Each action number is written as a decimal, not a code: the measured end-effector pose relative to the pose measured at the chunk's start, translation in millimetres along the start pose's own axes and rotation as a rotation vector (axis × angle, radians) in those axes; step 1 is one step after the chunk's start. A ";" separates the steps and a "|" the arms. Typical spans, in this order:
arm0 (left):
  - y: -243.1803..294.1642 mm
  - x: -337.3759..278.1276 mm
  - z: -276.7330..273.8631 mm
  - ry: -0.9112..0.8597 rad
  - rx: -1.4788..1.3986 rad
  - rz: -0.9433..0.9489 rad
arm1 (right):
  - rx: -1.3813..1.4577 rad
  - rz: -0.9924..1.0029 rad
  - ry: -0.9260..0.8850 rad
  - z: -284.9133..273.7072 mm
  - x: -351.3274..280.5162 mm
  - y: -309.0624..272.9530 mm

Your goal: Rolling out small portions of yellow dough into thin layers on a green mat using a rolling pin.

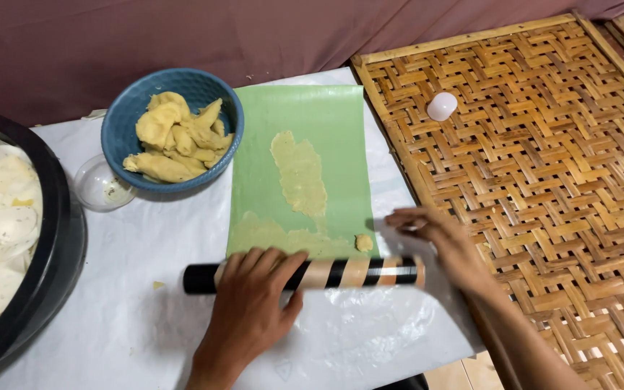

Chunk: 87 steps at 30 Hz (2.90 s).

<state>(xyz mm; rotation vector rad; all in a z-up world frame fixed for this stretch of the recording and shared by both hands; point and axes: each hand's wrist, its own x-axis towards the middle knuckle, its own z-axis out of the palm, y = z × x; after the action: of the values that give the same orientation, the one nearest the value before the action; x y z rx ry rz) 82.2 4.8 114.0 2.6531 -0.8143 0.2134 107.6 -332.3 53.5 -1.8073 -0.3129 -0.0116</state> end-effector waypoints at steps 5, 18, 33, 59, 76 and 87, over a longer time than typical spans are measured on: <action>4.9 36.0 39.0 0.143 0.120 0.098 | -0.520 -0.002 0.029 7.6 22.3 -35.3; -9.4 59.2 67.9 0.131 0.094 0.118 | -1.077 0.128 -0.095 22.2 35.0 23.7; -23.6 76.5 89.8 0.298 0.172 0.095 | -1.060 0.053 -0.106 30.3 60.3 -6.2; -11.5 49.9 92.6 0.201 0.155 0.031 | -1.114 -0.127 -0.068 38.5 38.6 5.4; -21.5 72.6 93.2 0.341 0.198 0.022 | -1.104 -0.059 -0.124 33.7 72.8 10.7; -56.6 120.8 81.4 0.398 0.156 -0.061 | -0.997 -0.010 0.014 25.2 156.3 33.4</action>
<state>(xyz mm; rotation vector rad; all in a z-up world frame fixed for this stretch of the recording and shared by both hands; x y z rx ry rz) 216.8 -44.3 51.6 2.6389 -0.6042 0.7880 261.6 -283.6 42.2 -2.7901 -0.3323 -0.2205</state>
